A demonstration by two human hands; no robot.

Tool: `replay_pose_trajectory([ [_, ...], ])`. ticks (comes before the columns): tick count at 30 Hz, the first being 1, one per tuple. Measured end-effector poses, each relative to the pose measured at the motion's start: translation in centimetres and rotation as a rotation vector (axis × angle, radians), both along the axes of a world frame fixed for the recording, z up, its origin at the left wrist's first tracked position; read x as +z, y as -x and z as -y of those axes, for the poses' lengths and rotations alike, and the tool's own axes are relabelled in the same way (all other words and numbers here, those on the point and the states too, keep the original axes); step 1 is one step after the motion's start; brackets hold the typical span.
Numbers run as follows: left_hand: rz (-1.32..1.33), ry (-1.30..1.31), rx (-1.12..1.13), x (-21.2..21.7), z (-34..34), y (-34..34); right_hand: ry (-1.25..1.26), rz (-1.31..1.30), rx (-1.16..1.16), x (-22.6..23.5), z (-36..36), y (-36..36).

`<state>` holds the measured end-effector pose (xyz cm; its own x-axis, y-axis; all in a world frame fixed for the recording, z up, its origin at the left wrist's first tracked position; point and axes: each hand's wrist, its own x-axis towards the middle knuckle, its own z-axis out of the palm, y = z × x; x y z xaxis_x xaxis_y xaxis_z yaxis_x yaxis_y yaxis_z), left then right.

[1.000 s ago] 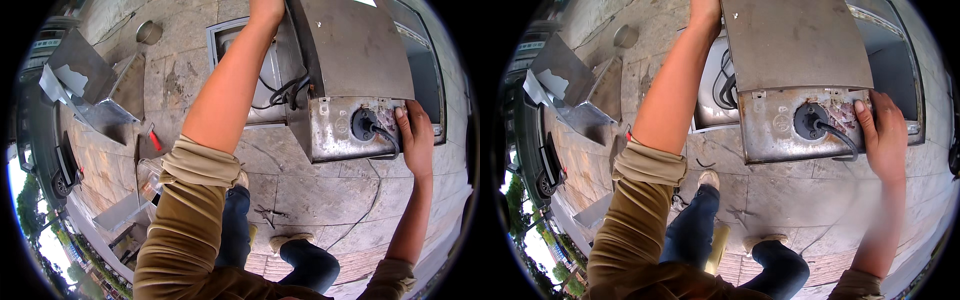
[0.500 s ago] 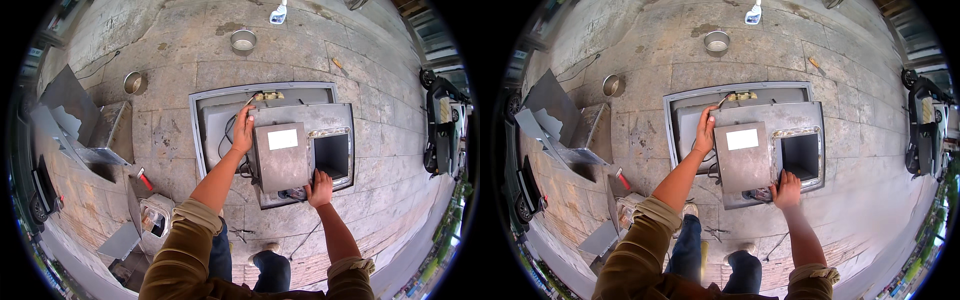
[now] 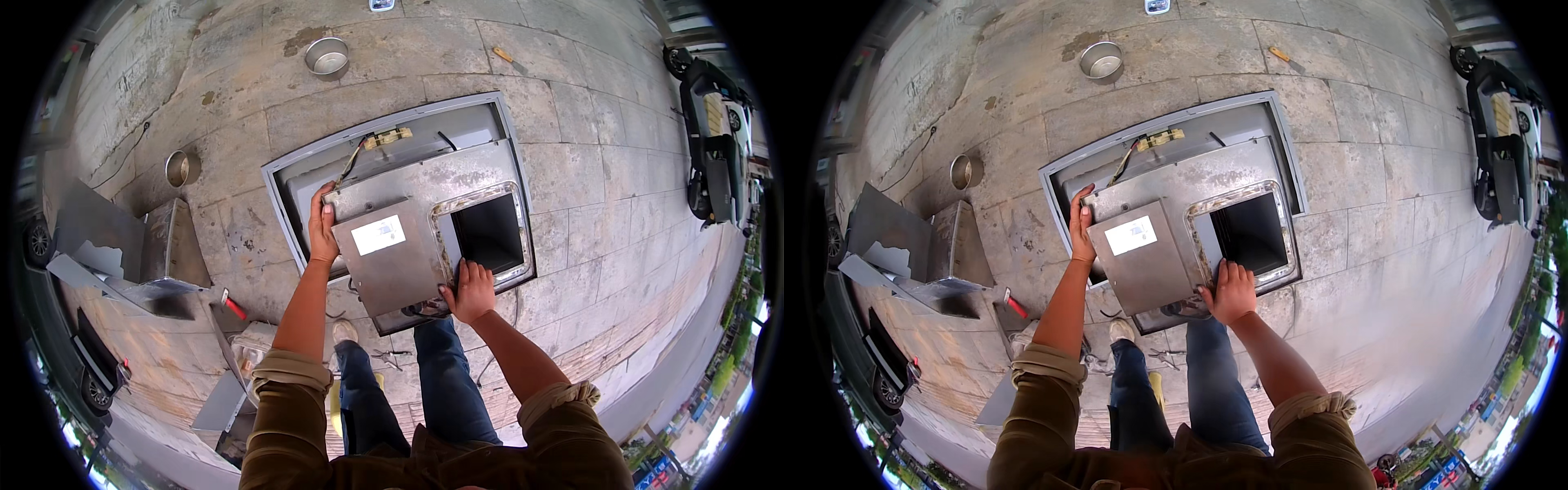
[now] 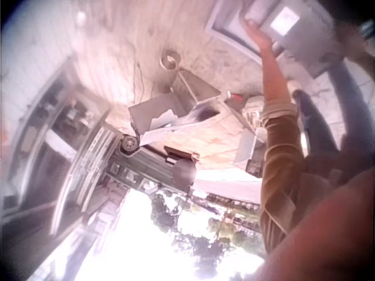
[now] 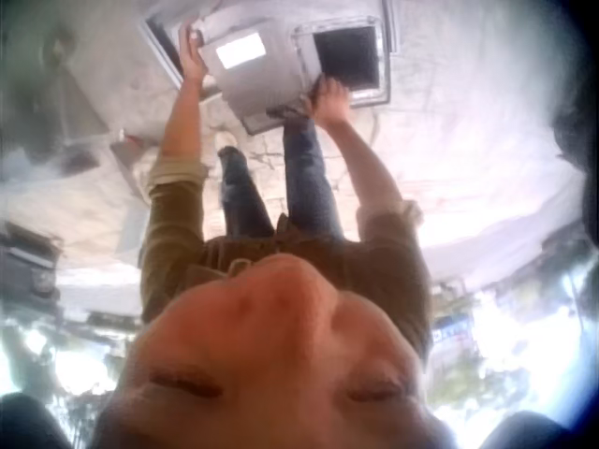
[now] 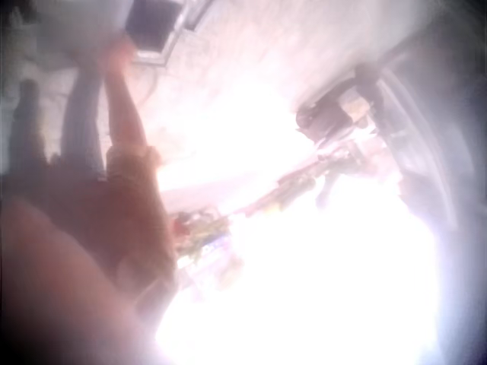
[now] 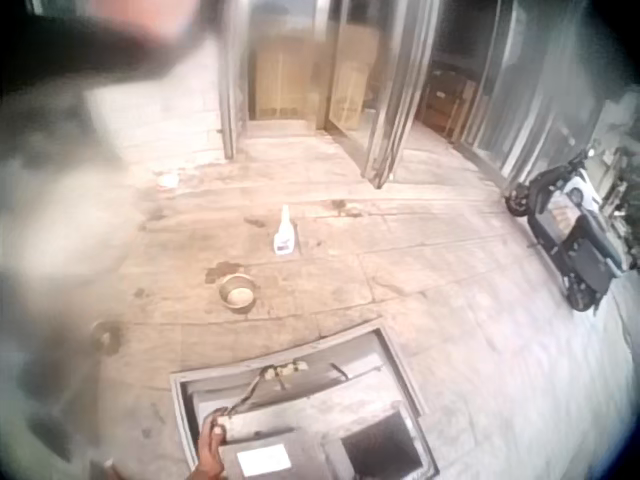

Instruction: The person carries metal panels and a filter from a workshop to an outdoor area. They place the components on the ground and then use a power drill to screw a metal cover onto a stainless steel range hood.

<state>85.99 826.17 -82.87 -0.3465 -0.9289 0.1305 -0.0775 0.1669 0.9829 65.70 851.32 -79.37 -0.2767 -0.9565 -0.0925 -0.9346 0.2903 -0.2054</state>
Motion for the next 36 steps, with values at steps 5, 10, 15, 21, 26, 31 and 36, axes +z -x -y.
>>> replay_pose_trajectory([
  [5, 0.144, -0.075, 0.026, 1.4, -0.6, -1.0, -0.015, 0.050, -0.024, 0.4, -0.1, 0.5],
  [10, 0.106, -0.296, 0.249, 4.8, -6.8, -4.7, -0.056, 0.047, -0.045, 0.5, -0.1, 0.5],
  [15, 0.195, -0.404, 0.311, 4.8, -19.8, -15.8, -0.133, 0.012, -0.049, 0.9, -0.2, 0.6],
  [21, 0.733, -0.757, 0.451, 4.7, -42.0, -35.0, 0.123, 0.165, -0.041, 5.2, -2.1, 1.6],
  [26, 1.254, -0.854, 0.524, 9.6, -55.3, -42.5, 0.093, 0.367, -0.365, 6.0, -9.9, 0.9],
  [31, 1.021, -1.000, 0.806, 14.1, -64.6, -47.9, -0.047, 0.379, -0.249, 7.2, -13.0, -2.8],
  [36, 0.890, -1.162, 1.142, 16.7, -76.5, -46.4, -0.044, 0.506, 0.045, 9.7, -4.8, -8.7],
])
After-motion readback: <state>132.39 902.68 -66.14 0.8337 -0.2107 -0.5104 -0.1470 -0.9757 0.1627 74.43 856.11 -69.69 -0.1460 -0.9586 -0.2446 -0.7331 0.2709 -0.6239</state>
